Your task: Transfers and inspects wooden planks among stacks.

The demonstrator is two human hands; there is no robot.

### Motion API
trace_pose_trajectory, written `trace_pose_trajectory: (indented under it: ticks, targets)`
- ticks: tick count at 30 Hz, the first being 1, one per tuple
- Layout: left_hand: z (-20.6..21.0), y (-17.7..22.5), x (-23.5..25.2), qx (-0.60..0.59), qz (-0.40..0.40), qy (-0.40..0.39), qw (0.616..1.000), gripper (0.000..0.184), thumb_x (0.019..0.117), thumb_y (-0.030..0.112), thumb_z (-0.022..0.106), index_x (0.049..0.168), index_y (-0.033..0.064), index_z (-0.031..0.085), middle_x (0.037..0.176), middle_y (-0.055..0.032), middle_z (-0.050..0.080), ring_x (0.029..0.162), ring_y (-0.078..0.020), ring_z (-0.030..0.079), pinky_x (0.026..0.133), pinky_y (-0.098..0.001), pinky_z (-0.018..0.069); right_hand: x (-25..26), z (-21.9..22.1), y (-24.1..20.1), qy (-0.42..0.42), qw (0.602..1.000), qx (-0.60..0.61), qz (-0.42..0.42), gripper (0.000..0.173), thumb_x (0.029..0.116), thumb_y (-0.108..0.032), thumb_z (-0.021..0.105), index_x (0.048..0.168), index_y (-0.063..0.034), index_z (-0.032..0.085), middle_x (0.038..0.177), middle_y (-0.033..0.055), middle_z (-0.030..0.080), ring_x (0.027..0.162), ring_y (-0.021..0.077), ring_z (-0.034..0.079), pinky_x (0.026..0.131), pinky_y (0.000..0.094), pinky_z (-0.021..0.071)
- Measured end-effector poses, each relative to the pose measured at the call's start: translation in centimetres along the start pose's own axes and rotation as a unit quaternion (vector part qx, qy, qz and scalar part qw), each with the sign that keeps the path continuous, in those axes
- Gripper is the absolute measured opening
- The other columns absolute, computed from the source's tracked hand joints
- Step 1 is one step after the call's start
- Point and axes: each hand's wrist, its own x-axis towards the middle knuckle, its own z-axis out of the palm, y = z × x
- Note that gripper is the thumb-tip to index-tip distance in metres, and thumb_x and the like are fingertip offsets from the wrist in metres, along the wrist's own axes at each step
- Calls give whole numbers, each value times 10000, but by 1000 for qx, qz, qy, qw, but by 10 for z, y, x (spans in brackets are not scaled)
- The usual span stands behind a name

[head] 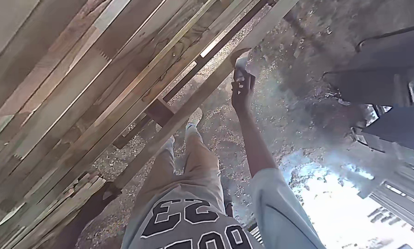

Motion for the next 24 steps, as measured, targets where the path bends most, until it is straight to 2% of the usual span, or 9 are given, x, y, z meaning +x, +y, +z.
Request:
trace_pose_trajectory:
  ticks: [4, 6, 8, 9, 11, 13, 17, 20, 24]
  targets:
    - [6, -7, 1, 12, 4, 25, 1000, 590, 973, 223, 726, 1446, -30, 481, 1356, -312, 592, 1305, -439, 568, 1128, -600, 405, -11, -36, -15, -39, 994, -96, 23, 485, 975, -74, 624, 1455, -63, 550, 1315, 279, 562, 1038, 338, 671, 862, 436, 591]
    - [14, -14, 0, 7, 18, 45, 999, 585, 965, 240, 734, 1427, -32, 498, 1364, -292, 592, 1310, -416, 566, 1136, -579, 407, 14, -64, -40, -113, 975, -156, 106, 560, 943, -94, 659, 1484, -98, 516, 1332, 279, 557, 1055, 376, 674, 876, 513, 588]
    - [19, -15, 0, -8, 41, 69, 997, 591, 951, 261, 750, 1408, -39, 524, 1363, -282, 599, 1309, -400, 571, 1141, -564, 407, 46, -86, -58, -199, 944, -191, 179, 575, 914, -89, 663, 1469, -118, 517, 1265, 268, 604, 1021, 404, 673, 852, 586, 565]
    - [22, -15, -2, -15, 50, 78, 996, 597, 947, 279, 754, 1403, -36, 532, 1354, -277, 606, 1302, -393, 576, 1138, -564, 412, 57, -94, -62, -239, 930, -192, 204, 531, 939, -101, 639, 1459, -128, 531, 1201, 241, 661, 926, 363, 723, 785, 553, 607]
    - [26, -16, 0, -15, 64, 98, 993, 600, 938, 309, 761, 1386, -29, 550, 1329, -264, 624, 1279, -386, 592, 1127, -569, 423, 74, -107, -70, -279, 911, -151, 263, 462, 985, -112, 627, 1439, -138, 544, 1183, 220, 683, 875, 323, 743, 750, 506, 626]
    - [32, -24, 1, -16, 78, 122, 989, 590, 929, 323, 769, 1361, -29, 575, 1298, -258, 643, 1253, -385, 610, 1112, -574, 438, 80, -118, -82, -245, 919, -137, 277, 456, 969, -128, 661, 1416, -138, 570, 1198, 217, 685, 889, 313, 735, 769, 496, 617]
    - [39, -27, 1, -2, 97, 155, 983, 586, 921, 391, 753, 1308, -26, 614, 1252, -254, 663, 1204, -394, 634, 1071, -590, 466, 100, -128, -109, -166, 957, -136, 196, 494, 947, -103, 647, 1433, -99, 561, 1230, 225, 671, 893, 320, 734, 777, 514, 620]
    - [40, -22, -1, 6, 84, 158, 984, 617, 926, 428, 750, 1338, -6, 599, 1268, -250, 658, 1210, -400, 633, 1066, -600, 470, 116, -107, -124, -184, 952, -118, 216, 486, 941, -126, 655, 1419, -146, 574, 1247, 221, 656, 874, 296, 734, 763, 489, 624]
    - [44, -27, -2, -10, 95, 175, 980, 616, 913, 451, 755, 1316, 6, 620, 1249, -235, 671, 1187, -386, 645, 1046, -609, 480, 92, -72, -130, -226, 935, -141, 234, 409, 928, -163, 677, 1316, -47, 627, 1064, 213, 704, 746, 288, 721, 701, 504, 620]
